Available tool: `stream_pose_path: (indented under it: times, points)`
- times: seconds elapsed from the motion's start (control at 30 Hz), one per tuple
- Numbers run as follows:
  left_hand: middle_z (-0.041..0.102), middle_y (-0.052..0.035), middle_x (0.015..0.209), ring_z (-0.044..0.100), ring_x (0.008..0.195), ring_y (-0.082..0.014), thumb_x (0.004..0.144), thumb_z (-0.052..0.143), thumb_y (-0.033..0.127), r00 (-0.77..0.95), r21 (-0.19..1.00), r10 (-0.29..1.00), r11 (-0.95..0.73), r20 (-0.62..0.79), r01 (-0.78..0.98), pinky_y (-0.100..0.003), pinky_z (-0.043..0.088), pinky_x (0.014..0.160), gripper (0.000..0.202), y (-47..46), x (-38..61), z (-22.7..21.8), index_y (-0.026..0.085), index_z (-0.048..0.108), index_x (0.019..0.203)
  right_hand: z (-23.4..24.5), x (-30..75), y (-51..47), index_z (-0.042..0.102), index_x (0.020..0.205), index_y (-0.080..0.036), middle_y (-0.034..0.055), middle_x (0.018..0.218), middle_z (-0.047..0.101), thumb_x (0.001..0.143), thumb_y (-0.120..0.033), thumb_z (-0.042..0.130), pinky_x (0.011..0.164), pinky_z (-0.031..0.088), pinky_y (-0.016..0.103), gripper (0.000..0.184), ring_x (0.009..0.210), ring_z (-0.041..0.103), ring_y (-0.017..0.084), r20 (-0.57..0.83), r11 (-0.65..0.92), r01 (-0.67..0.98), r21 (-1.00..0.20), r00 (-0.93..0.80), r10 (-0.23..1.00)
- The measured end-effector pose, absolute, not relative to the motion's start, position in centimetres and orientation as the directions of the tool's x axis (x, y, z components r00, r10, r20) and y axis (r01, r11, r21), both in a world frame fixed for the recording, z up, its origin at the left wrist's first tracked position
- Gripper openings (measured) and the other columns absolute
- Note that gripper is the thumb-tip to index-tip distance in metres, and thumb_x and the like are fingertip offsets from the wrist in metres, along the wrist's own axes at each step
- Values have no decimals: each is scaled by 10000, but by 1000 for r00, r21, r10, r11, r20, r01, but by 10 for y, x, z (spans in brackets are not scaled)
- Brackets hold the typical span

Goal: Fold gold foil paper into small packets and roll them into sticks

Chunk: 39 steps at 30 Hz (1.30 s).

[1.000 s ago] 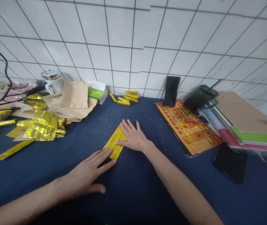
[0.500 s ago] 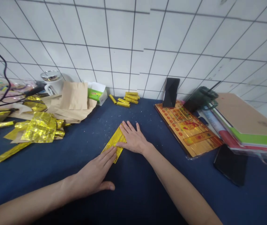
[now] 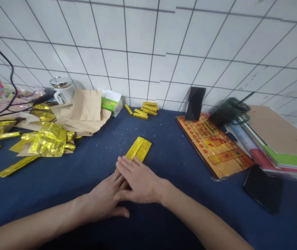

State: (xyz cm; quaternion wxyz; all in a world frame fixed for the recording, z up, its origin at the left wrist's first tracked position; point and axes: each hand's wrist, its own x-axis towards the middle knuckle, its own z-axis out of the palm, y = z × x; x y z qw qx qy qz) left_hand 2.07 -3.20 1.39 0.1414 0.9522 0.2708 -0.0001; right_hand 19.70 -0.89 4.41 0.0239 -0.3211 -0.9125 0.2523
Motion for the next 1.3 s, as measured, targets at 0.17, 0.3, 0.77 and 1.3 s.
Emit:
stream_pose_path:
  times: [0.17, 0.3, 0.77, 1.3]
  points:
    - [205, -238, 1419, 71, 1326, -354, 672, 505, 696, 846, 250, 530, -813, -54, 525, -461, 169, 1077, 979, -32, 21, 12, 30, 267, 1348, 27, 202, -1, 165, 1399, -79, 129, 1472, 118, 839, -637, 234, 1097, 50, 379, 794, 1350, 70, 204, -130, 655, 613, -441, -766, 629]
    - [198, -249, 1415, 77, 1329, -334, 659, 513, 701, 828, 236, 552, -796, -97, 558, -427, 178, 1080, 1015, -34, 21, 12, -2, 255, 1343, 15, 216, 29, 177, 1401, -112, 112, 1473, 114, 867, -602, 174, 1088, 33, 431, 724, 1351, 69, 207, -91, 656, 675, -337, -717, 691]
    - [217, -243, 1409, 122, 1325, -329, 693, 475, 698, 828, 267, 543, -785, -137, 559, -446, 212, 1064, 961, -33, 19, 23, 12, 280, 1337, 0, 224, 53, 112, 1413, -146, 85, 1480, 109, 893, -510, 152, 1051, 48, 544, 637, 1350, 70, 241, -64, 491, 850, -192, -510, 858]
    - [77, -124, 1472, 15, 1349, -282, 680, 429, 733, 881, 237, 444, -850, -161, 471, -510, -51, 1054, 1026, 18, -8, 16, 159, -10, 1409, -1, 224, 53, 131, 1412, -138, 93, 1480, 118, 885, -529, 145, 1050, 49, 547, 656, 1349, 79, 246, -47, 500, 846, -187, -516, 855]
